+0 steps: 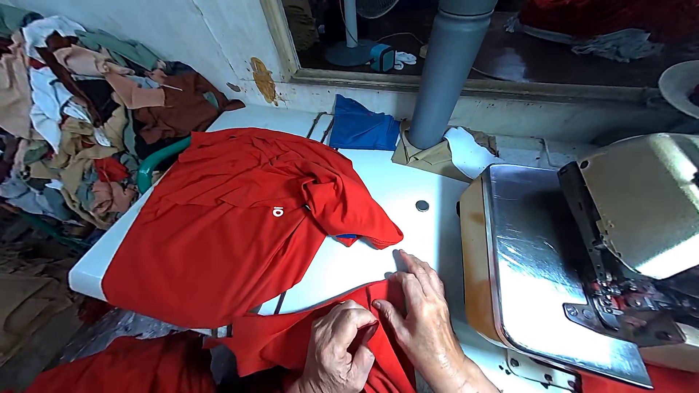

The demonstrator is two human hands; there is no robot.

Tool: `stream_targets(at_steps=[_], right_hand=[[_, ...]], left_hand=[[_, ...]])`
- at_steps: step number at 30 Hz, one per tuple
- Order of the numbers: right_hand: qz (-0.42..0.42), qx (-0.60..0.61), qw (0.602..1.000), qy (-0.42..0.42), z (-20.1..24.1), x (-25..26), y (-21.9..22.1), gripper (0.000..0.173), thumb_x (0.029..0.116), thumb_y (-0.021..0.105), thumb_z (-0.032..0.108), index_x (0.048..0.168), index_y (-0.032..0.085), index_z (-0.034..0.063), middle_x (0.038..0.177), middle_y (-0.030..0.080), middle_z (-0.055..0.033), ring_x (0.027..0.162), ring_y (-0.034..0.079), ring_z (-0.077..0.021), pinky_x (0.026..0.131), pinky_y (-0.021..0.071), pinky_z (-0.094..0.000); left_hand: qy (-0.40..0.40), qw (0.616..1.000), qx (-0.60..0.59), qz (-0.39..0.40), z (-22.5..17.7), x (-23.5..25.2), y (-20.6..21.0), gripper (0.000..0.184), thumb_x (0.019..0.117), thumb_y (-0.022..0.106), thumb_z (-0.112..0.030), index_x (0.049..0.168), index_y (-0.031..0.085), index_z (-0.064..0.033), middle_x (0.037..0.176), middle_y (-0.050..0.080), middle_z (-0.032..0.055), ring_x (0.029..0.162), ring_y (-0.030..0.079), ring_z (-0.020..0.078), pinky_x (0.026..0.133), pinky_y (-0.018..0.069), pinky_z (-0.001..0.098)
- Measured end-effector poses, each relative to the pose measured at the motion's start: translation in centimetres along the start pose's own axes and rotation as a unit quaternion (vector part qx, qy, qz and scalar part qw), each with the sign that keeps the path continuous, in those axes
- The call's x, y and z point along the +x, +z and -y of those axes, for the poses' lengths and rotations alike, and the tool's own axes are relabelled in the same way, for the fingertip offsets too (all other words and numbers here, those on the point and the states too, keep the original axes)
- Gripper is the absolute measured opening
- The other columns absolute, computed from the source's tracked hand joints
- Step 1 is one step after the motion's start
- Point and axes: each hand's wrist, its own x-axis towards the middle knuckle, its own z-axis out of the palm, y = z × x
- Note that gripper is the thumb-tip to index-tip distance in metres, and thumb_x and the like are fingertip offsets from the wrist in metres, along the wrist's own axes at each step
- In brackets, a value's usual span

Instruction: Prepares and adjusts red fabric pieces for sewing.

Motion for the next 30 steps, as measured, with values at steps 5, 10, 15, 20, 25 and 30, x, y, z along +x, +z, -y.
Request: stream_targets(at_steps=[5,10,15,20,25,30], right_hand=[[-0.018,0.007,1.000,0.005,0.1,0.6,0.4,0.015,0.0890,0.067,0.026,0.085,0.079,0.0184,0.118,0.076,-0.0002,0.122,0.064,-0.0317,0.105,0.0453,-0.0521],[-0.052,0.026,0.998,-0.004,-0.1,1.0,0.4,0.019,0.0907,0.061,0.017,0.083,0.078,0.0144,0.110,0.078,0.0021,0.117,0.068,-0.0244,0.104,0.0472,-0.0495],[-0.091,0.183,0.979,0.023,-0.2,0.9,-0.1,0.017,0.0937,0.059,0.007,0.084,0.072,0.0046,0.116,0.074,-0.0076,0.115,0.065,-0.0159,0.103,0.0496,-0.0284],[-0.081,0.287,0.954,0.029,0.8,0.9,-1.0,0.016,0.0971,0.057,0.005,0.090,0.071,-0.0004,0.099,0.071,-0.0081,0.098,0.068,-0.0081,0.087,0.0559,-0.0183],[-0.069,0.348,0.932,0.070,1.6,0.9,-1.7,0.017,0.0997,0.055,0.009,0.092,0.068,0.0011,0.093,0.069,-0.0039,0.089,0.066,-0.0036,0.080,0.0547,-0.0159],[-0.034,0.517,0.822,0.238,2.7,1.2,-2.6,0.018,0.1029,0.047,0.001,0.099,0.064,-0.0011,0.097,0.073,-0.0080,0.074,0.071,-0.0088,0.069,0.0612,-0.0232]], left_hand=[[0.000,1.000,-0.008,-0.003,0.1,0.0,0.3,0.013,0.0984,0.063,-0.023,0.094,0.067,-0.0117,0.084,0.069,-0.0012,0.083,0.067,0.0034,0.078,0.0546,0.0153],[-0.031,0.999,-0.007,-0.023,0.0,0.7,0.6,0.013,0.0999,0.060,-0.019,0.093,0.064,-0.0086,0.093,0.069,0.0018,0.092,0.068,0.0028,0.083,0.0551,0.0145],[-0.101,0.995,0.014,-0.019,-0.8,1.8,1.0,0.013,0.0931,0.057,-0.012,0.087,0.067,-0.0064,0.114,0.073,0.0093,0.111,0.068,0.0083,0.092,0.0546,0.0181],[-0.166,0.979,-0.088,0.082,-1.3,3.4,0.4,0.014,0.0875,0.058,-0.006,0.089,0.071,-0.0018,0.107,0.074,0.0089,0.105,0.069,0.0074,0.091,0.0556,0.0207],[-0.171,0.955,-0.216,0.113,-1.2,4.4,-1.5,0.011,0.0937,0.061,-0.010,0.089,0.066,-0.0026,0.087,0.066,-0.0009,0.082,0.061,-0.0042,0.073,0.0507,0.0105],[-0.205,0.943,-0.247,0.084,-1.1,4.2,-2.4,0.007,0.0908,0.065,-0.010,0.085,0.068,-0.0068,0.090,0.068,-0.0043,0.080,0.061,-0.0044,0.070,0.0518,0.0109]])
